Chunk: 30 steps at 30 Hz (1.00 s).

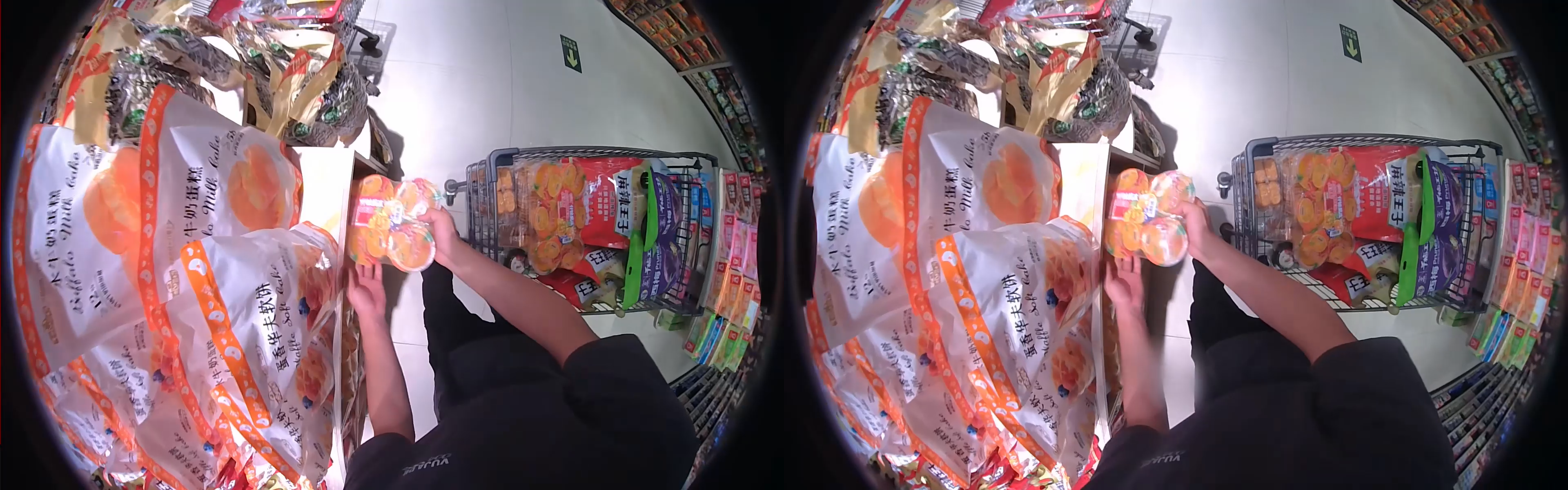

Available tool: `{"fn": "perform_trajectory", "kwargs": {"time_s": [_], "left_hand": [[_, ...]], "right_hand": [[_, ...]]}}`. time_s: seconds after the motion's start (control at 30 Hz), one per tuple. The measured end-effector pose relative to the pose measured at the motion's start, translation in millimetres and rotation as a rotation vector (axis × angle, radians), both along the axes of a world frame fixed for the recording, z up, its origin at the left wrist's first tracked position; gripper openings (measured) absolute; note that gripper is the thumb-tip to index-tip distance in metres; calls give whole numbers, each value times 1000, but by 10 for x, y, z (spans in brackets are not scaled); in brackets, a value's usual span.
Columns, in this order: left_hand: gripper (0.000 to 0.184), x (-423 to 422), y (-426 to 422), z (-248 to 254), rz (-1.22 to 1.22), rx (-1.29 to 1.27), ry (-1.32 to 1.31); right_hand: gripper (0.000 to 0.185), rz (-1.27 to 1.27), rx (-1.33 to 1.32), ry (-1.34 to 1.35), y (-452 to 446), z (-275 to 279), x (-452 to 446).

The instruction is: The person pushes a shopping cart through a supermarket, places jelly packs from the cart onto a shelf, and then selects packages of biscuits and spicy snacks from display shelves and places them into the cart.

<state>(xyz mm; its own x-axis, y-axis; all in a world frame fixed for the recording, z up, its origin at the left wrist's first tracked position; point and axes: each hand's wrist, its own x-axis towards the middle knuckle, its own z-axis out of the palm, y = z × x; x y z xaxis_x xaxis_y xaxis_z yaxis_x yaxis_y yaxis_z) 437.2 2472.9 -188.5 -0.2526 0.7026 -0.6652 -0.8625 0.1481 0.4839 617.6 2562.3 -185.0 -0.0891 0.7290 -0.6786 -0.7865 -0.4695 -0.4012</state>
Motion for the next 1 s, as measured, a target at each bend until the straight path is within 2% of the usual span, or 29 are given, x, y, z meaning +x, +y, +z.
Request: {"fn": "perform_trajectory", "kwargs": {"time_s": [0.03,0.07,0.1,0.17,0.23,0.27,0.33,0.37,0.43,0.5,0.53,0.57,0.6,0.67,0.7,0.73,0.77,0.8,0.87,0.9,0.97,1.0], "left_hand": [[43,-50,14,-20,1,-140,208],[47,-184,-47,-151,-169,-114,414],[48,-251,-78,-228,-179,-155,441],[49,-412,-234,-482,-198,-205,461],[49,-628,-492,-871,-102,-228,348],[49,-590,-443,-794,-107,-233,345],[38,-410,-321,-504,-103,-139,563],[38,-387,-341,-539,-102,-145,562],[33,-355,-392,-582,-270,-267,889],[25,-19,-166,133,-406,-351,686],[22,186,-80,455,-389,-174,603],[22,300,-44,756,-507,-20,510],[25,408,-5,1034,-598,190,404],[33,609,111,1652,-724,365,247],[40,625,237,1949,-835,455,141],[42,686,370,2207,-844,606,-7],[41,782,480,2344,-829,854,-172],[40,876,554,2467,-806,1098,-339],[34,1000,632,2808,-950,1271,-637],[34,1041,695,2933,-944,1263,-627],[59,1122,780,3124,-1048,1370,-920],[59,1158,776,3188,-1056,1370,-915]], "right_hand": [[44,-12,31,105,55,-22,-98],[43,-28,65,210,121,-55,-192],[50,31,96,199,166,-191,-298],[49,-2,32,177,276,-457,-552],[48,-57,-55,143,348,-571,-791],[51,-83,-83,121,394,-606,-891],[53,-35,-111,108,460,-735,-1065],[51,-14,-150,68,502,-760,-1138],[43,-17,-180,24,531,-781,-1289],[40,49,-164,-68,546,-928,-1284],[38,115,-143,-157,536,-1016,-1291],[36,106,-126,-181,528,-1106,-1313],[39,95,-86,-153,561,-907,-1305],[40,210,-186,-536,586,-983,-1366],[41,253,-80,-632,554,-1064,-1371],[41,301,30,-723,508,-1162,-1363],[37,342,25,-772,477,-1215,-1354],[34,456,62,-838,477,-1009,-1274],[32,622,52,-949,474,-958,-1195],[32,633,54,-940,485,-945,-1163],[33,788,50,-1065,459,-891,-1079],[33,783,56,-1061,454,-732,-1039]]}}
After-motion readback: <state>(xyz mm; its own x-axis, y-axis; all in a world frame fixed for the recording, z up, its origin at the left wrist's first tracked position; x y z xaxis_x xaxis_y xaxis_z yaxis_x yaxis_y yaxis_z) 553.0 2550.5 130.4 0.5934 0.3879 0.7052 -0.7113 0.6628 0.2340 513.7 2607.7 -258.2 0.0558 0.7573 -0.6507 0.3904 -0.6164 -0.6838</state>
